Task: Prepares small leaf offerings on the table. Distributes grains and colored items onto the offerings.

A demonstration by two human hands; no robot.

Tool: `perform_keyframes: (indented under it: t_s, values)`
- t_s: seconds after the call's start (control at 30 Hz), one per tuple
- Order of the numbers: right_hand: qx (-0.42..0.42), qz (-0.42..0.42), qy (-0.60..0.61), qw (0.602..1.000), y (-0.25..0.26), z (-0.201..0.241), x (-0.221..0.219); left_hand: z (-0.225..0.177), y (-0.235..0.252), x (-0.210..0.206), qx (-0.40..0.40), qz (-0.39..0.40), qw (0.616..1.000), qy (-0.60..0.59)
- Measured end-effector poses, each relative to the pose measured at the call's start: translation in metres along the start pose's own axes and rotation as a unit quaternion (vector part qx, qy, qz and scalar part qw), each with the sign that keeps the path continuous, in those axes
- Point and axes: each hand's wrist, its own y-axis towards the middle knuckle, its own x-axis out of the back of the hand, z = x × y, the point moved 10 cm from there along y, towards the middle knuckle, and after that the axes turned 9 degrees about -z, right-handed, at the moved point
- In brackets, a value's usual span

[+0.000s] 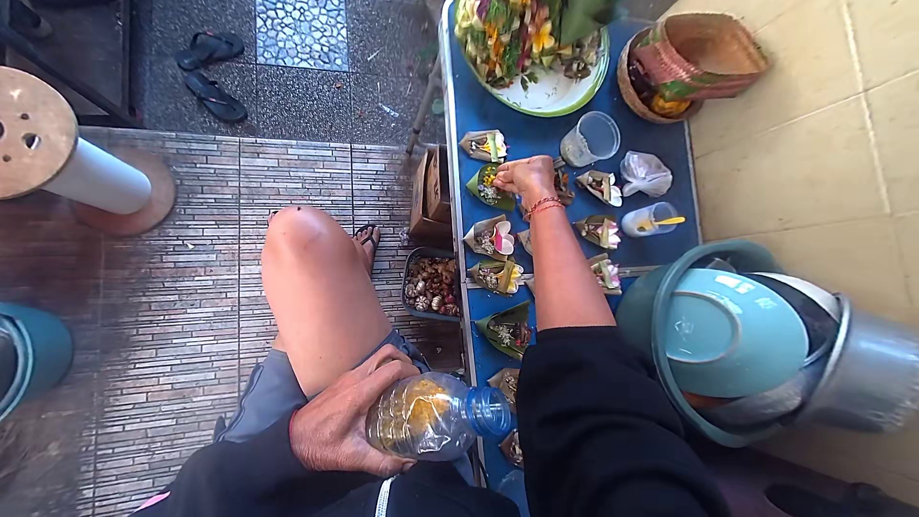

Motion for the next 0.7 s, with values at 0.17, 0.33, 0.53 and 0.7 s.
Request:
perform_keyframes:
  t_s: [0.17, 0.33, 0.53, 0.7]
  values:
    - [0.006, 0.028, 0.064, 0.998, -0.012, -0.004, 0.01, -0.001, 0.0, -0.001, -0.007, 0.006, 1.0, 0.0]
    - [0.037, 0.11, 0.002, 0.993, -0.061, -0.011, 0.018, 0.0, -0.001, -0.002, -0.009, 0.008, 1.0, -0.001]
    - [0.056, 0.126, -0.107, 0.985, -0.075, -0.038, 0.008, -0.001, -0.001, -0.005, -0.013, 0.014, 1.0, -0.001]
    - [0.067, 0.117, -0.147, 0.98, -0.073, -0.042, 0.001, -0.001, -0.001, -0.006, -0.014, 0.013, 1.0, 0.0]
